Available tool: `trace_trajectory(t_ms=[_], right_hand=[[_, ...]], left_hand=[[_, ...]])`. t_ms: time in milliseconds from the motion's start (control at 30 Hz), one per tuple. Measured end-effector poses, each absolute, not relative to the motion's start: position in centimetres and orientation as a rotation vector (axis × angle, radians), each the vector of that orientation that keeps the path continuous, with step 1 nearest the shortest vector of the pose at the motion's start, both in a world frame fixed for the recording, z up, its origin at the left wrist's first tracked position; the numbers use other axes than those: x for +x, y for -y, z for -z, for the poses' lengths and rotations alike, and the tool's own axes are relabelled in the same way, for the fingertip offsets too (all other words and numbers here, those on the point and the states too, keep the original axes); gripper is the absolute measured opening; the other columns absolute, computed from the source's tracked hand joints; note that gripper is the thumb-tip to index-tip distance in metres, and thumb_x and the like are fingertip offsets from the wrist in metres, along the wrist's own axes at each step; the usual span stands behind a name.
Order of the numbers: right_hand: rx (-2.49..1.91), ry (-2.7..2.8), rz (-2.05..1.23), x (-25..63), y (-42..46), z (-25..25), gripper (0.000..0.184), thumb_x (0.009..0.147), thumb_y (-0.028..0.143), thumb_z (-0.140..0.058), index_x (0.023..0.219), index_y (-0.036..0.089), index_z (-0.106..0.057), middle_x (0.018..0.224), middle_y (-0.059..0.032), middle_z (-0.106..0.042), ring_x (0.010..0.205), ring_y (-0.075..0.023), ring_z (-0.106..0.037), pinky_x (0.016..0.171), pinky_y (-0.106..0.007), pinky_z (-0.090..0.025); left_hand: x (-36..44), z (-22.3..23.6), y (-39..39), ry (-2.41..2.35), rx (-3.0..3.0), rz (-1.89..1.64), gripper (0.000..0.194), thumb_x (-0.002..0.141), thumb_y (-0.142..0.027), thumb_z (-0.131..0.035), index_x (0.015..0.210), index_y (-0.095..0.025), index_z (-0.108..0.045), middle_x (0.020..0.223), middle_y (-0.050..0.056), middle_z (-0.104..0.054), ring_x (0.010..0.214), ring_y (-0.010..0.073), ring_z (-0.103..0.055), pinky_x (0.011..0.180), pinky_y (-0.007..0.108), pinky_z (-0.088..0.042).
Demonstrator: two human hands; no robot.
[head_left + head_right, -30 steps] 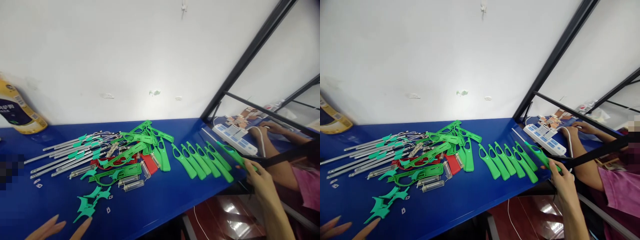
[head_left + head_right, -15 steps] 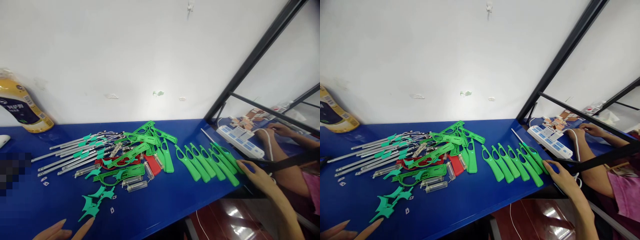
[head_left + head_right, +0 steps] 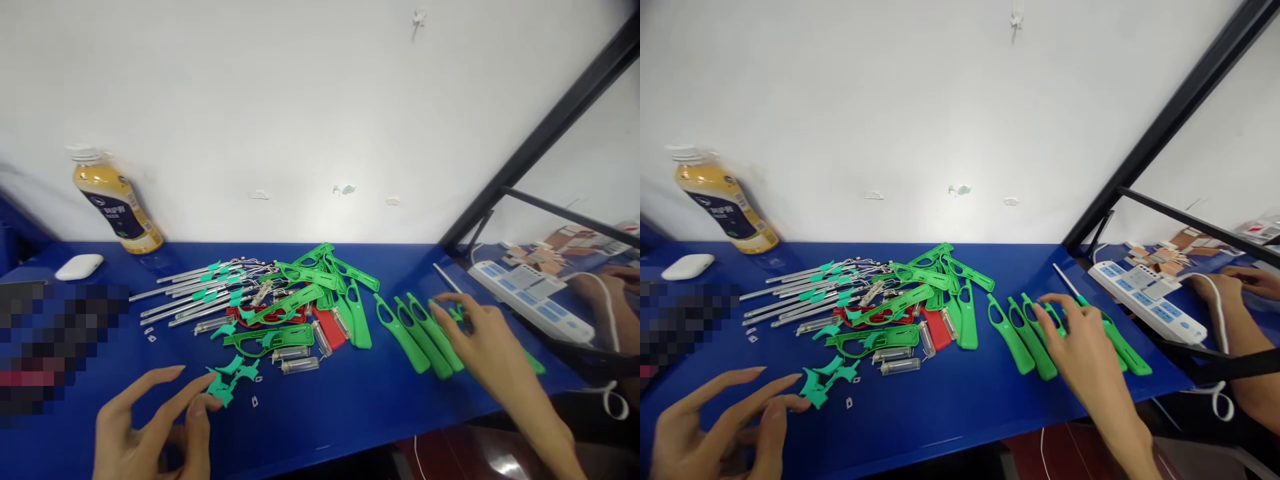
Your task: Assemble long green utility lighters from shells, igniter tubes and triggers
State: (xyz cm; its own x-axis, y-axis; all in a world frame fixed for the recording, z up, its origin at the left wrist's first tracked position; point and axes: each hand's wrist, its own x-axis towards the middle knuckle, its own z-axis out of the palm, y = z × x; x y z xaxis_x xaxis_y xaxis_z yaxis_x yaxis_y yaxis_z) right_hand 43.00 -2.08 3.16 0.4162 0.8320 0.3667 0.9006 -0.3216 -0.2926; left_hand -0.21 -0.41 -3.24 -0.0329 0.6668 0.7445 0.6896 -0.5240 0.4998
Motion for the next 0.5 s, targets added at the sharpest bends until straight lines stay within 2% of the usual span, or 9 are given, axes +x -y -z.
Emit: trace_trajectory(t_ms=[67,133,300,400,500], right_hand=[[-2.177,1.570,0.155,40.2,-0.6,-4.0,0.058,0.099,0.072,-0.042,0.126,0.027,-0.070,0.084,-0.0047,-0.055,0.070,-0.0246,-0.062,0.069,-0.036,-0.047],[-2.130,1.661,0.112,37.8,-3.2,-4.7,0.053,0.102,0.067,-0.043,0.129,0.029,-0.068,0.089,-0.0049,-0.055,0.065,-0.0212,-0.059,0.069,-0.035,-0.047],[-2.042,1.859,0.053,33.6,-9.0,-4.5,0.043,0.105,0.054,-0.045,0.128,0.026,-0.068,0.094,-0.0089,-0.057,0.078,-0.0232,-0.062,0.071,-0.034,-0.048],[-2.037,1.954,0.031,32.3,-11.0,-3.4,0.043,0.105,0.054,-0.052,0.129,0.021,-0.065,0.101,-0.0077,-0.063,0.074,-0.0167,-0.061,0.070,-0.033,-0.052],[-2.051,2.018,0.011,31.6,-11.6,-2.4,0.044,0.103,0.054,-0.060,0.129,0.019,-0.062,0.111,-0.0057,-0.067,0.082,-0.0148,-0.065,0.074,-0.034,-0.058]], left_hand=[[0.3,2.7,0.8,1.614,-2.120,1.653,0.021,0.097,-0.009,-0.063,0.111,-0.019,-0.075,0.130,0.007,-0.059,0.077,0.0051,-0.070,0.059,0.016,-0.061],[0.6,2.4,1.2,1.643,-2.123,1.686,0.019,0.099,-0.008,-0.060,0.106,-0.019,-0.074,0.127,0.005,-0.058,0.069,0.0015,-0.068,0.060,0.017,-0.061],[1.2,2.1,1.5,1.601,-2.138,1.774,0.027,0.099,0.000,-0.054,0.107,-0.019,-0.071,0.125,0.005,-0.061,0.061,0.0007,-0.067,0.053,0.018,-0.059],[1.6,2.0,1.5,1.594,-2.135,1.833,0.026,0.100,0.001,-0.052,0.107,-0.017,-0.070,0.127,0.006,-0.064,0.060,0.0025,-0.069,0.051,0.019,-0.061],[2.0,1.9,1.6,1.583,-2.117,1.930,0.028,0.099,0.002,-0.050,0.108,-0.017,-0.069,0.127,0.007,-0.065,0.062,0.0038,-0.070,0.050,0.018,-0.061]])
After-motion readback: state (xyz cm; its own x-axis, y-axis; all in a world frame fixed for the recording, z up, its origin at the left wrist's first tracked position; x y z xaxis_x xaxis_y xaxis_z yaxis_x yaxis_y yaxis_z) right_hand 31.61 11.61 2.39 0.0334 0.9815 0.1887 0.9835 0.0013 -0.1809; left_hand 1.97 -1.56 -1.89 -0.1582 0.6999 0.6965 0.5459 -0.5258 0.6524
